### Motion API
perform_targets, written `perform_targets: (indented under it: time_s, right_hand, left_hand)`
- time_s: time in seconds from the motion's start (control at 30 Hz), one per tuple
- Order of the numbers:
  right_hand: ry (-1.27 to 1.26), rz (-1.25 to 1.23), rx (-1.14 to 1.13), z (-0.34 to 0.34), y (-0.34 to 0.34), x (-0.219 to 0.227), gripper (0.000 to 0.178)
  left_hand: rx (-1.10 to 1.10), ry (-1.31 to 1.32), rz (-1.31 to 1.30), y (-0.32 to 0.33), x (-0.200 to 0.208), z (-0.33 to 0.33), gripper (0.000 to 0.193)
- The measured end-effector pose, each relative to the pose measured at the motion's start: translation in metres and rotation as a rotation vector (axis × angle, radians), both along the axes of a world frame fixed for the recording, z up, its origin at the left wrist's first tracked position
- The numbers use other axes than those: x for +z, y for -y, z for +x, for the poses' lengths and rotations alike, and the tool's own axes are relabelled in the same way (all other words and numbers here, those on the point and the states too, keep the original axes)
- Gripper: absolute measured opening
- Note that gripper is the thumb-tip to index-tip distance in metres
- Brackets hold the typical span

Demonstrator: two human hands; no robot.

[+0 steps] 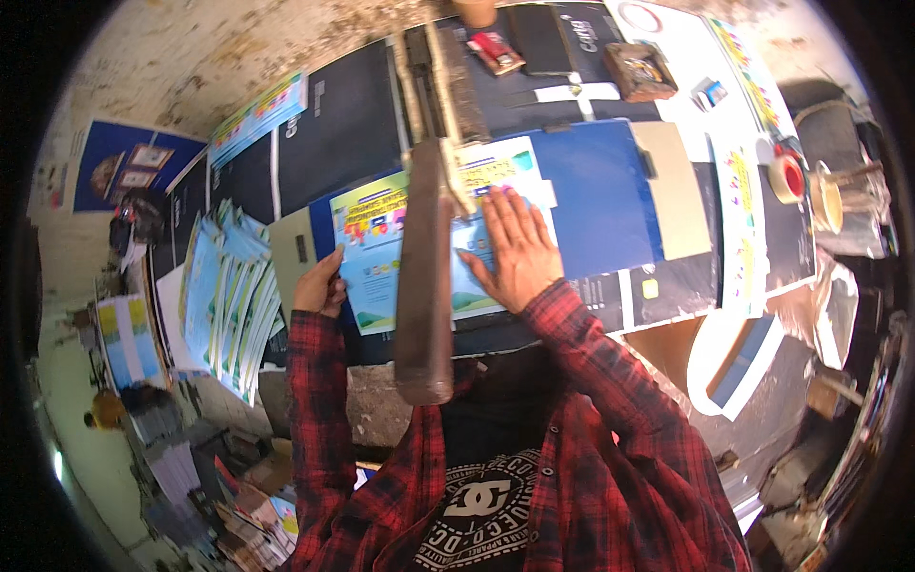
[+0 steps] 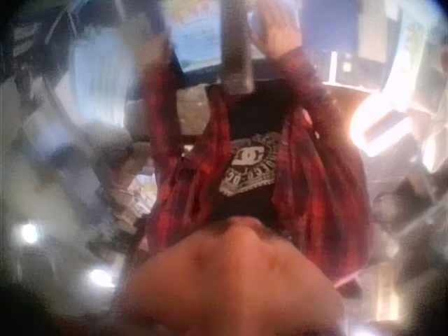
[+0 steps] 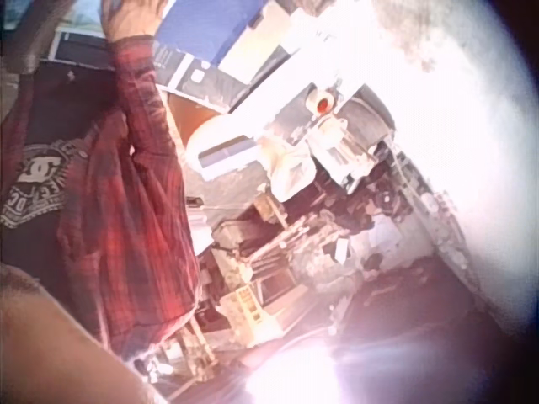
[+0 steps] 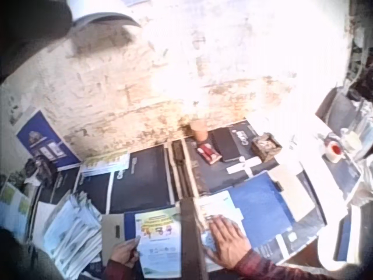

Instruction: The person aligns a book cover with a stack of printed pages on a binding machine and presses the handle to secure the spine. They repeat this process for multiple booklets, stacking the finished items on the table.

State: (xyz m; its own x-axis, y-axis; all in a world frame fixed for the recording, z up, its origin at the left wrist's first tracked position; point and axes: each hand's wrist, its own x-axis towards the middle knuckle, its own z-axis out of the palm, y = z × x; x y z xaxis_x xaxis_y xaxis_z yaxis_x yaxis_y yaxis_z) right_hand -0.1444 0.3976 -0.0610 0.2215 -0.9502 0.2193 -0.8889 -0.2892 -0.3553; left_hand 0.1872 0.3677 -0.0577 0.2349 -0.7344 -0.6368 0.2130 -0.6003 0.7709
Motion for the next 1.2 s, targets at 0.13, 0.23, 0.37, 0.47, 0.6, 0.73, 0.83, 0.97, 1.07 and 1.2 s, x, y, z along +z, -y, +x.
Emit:
perform_targets:
  time_s: [0.13, 0.23, 0.37, 0.47, 0.6, 0.73, 0.83, 0.97, 1.07, 1.2]
  right_hand:
    - [-0.046, 0.019, 0.004, 0.002, 0.001, -0.01, 0.076]
    - [-0.068, 0.026, -0.043, 0.002, -0.001, -0.016, 0.079]
    - [-0.051, 0.006, 0.008, 0.002, -0.002, -0.019, 0.081]
    - [0.066, -0.008, 0.03, -0.005, -0.001, -0.018, 0.07]
    - [0.284, -0.087, -0.037, -0.031, 0.01, -0.004, 0.043]
    - [0.57, -0.074, -0.101, 0.012, 0.017, 0.191, 0.046]
    - [0.311, -0.174, 0.181, 0.05, 0.017, 0.232, 0.062]
    - [-0.1, 0.021, 0.188, 0.072, -0.001, 0.2, 0.084]
    - [-0.212, 0.04, 0.063, 0.067, -0.043, 0.112, 0.094]
    - [-0.145, 0.024, 0.002, 0.072, -0.052, 0.076, 0.086]
  left_hand:
    - [0.216, 0.447, -0.385, -0.014, 0.002, -0.024, 0.038]
    - [-0.522, 0.988, -0.791, -0.046, 0.025, -0.093, 0.059]
    - [-0.803, 1.348, -0.645, -0.07, -0.018, -0.121, 0.074]
    - [-0.765, 1.358, -0.675, -0.069, -0.025, -0.123, 0.072]
    - [-0.743, 1.322, -0.663, -0.066, -0.02, -0.127, 0.07]
    - [-0.716, 1.351, -0.666, -0.065, -0.023, -0.129, 0.069]
    - [-0.717, 1.344, -0.647, -0.068, -0.03, -0.126, 0.069]
    - [-0.685, 1.33, -0.657, -0.07, -0.028, -0.125, 0.069]
    - [-0.658, 1.304, -0.703, -0.072, -0.024, -0.133, 0.069]
    - [-0.685, 1.291, -0.693, -0.074, -0.019, -0.13, 0.068]
